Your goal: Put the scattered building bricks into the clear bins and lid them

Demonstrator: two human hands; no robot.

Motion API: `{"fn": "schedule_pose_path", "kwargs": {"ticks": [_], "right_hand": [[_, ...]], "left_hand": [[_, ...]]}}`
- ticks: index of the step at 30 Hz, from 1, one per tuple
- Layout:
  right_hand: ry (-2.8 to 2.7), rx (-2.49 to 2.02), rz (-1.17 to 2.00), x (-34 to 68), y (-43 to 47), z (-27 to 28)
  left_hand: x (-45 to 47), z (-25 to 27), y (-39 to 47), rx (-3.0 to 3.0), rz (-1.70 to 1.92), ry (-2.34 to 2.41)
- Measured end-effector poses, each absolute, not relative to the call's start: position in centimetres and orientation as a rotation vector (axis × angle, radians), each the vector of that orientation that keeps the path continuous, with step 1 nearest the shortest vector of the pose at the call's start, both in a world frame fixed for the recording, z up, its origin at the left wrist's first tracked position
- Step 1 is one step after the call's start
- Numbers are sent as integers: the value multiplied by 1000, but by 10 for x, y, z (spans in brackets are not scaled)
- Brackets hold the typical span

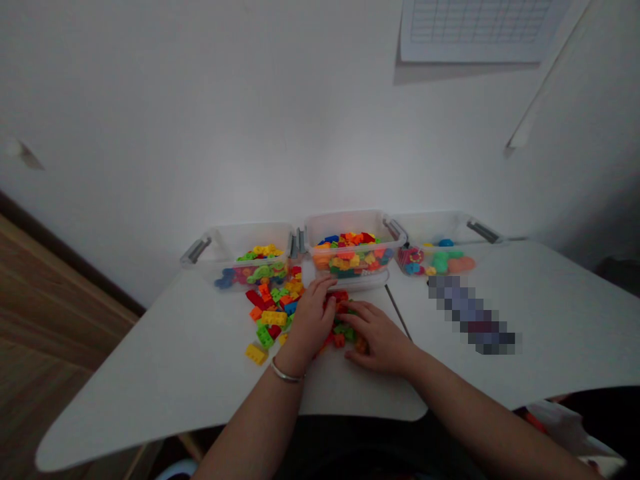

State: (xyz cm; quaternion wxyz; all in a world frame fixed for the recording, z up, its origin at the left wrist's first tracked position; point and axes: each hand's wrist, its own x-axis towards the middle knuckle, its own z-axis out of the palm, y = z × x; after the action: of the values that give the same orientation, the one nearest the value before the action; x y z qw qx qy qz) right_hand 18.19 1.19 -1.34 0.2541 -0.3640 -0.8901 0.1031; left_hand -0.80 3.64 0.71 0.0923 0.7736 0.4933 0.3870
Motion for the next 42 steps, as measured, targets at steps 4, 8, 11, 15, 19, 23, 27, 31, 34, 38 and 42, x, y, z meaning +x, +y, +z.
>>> {"fn": "schedule_pose_path", "kwargs": {"ticks": [4,8,11,15,19,23,27,31,34,38,42], "right_hand": [[-2419,-1064,175,182,17,-15],[-2344,-1101,155,189,28,-21],[-2247,-1137,165,193,35,-26],[-2136,-1155,167,194,37,-29],[-2162,-1059,166,191,32,-25],[-2290,-936,143,186,23,-20],[-2429,-840,79,178,14,-15],[-2600,-667,3,172,9,-11],[-2659,-611,-23,171,8,-10],[-2585,-623,-84,173,10,-12],[-2499,-698,-173,176,11,-15]], "left_hand": [[-16,2,36,2320,969,2070],[-19,-7,37,2319,781,2181],[-16,-12,36,2368,680,2064],[-8,-14,35,2402,639,1948],[-7,-16,42,2319,716,1901],[-10,-20,49,2266,851,1678],[-12,-19,49,2207,1093,1441],[-13,-10,44,2092,1251,1405],[-16,-2,41,2110,1253,1488],[-18,2,38,2116,1286,1520],[-18,5,37,2127,1274,1522]]}}
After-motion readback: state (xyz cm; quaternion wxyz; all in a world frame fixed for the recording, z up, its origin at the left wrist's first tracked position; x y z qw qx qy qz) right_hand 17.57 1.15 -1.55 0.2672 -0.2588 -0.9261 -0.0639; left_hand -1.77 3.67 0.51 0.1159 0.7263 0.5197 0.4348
